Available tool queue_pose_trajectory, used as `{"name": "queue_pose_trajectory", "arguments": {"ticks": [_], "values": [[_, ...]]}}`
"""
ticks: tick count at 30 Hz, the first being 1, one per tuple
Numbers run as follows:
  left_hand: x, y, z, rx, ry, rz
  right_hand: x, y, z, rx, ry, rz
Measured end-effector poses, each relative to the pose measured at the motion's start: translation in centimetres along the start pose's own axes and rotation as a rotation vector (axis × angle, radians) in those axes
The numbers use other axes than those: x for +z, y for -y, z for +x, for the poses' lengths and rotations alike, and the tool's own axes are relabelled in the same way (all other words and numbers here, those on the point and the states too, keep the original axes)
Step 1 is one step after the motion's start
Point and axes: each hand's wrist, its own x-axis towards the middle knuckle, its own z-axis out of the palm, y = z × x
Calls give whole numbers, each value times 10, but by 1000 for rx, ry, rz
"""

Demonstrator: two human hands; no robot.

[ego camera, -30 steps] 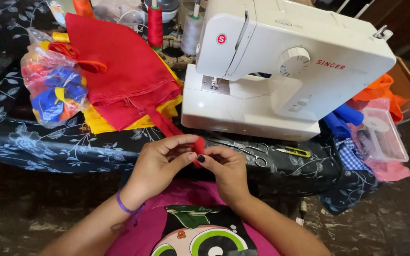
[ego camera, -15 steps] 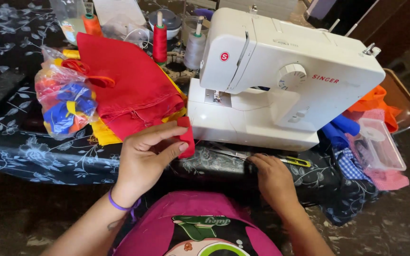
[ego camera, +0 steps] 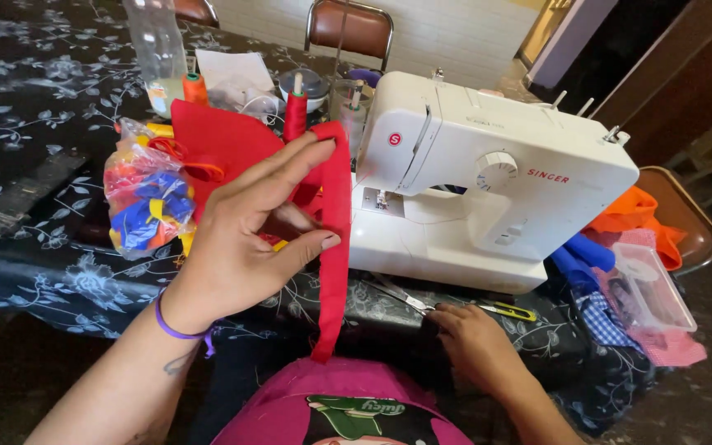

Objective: A person uses scissors to trim the edges of a red fabric strip at a sewing station.

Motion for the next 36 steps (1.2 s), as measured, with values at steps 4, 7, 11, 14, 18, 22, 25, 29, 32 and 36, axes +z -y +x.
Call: {"name": "queue_pose_trajectory", "arguments": {"ticks": [4, 7, 11, 14, 18, 22, 25, 29, 32, 36], "values": [[-1, -8, 3, 15, -8, 9, 3, 15, -2, 119, 132, -116], [0, -9, 3, 19, -4, 3, 10, 10, -3, 59, 25, -163], [2, -10, 4, 4, 27, -73, -11, 20, -6, 12, 74, -63], [1, -14, 8, -13, 47, -110, 2, 19, -12, 28, -16, -112], [0, -17, 13, -36, 29, -115, 3, 28, -17, 164, -10, -199], [-1, -18, 20, -28, 31, -228, -2, 16, -26, 110, -84, -56], [3, -22, 24, -23, 45, -371, -36, 47, -31, 104, -172, 463], [21, -26, 25, -11, 81, -403, -34, 78, -31, -58, -399, 1412], [38, -24, 24, 8, 92, -399, -53, 115, -20, -221, -426, 1588], [56, -23, 22, -10, 88, -329, -78, 148, -4, -266, -414, 1528]]}}
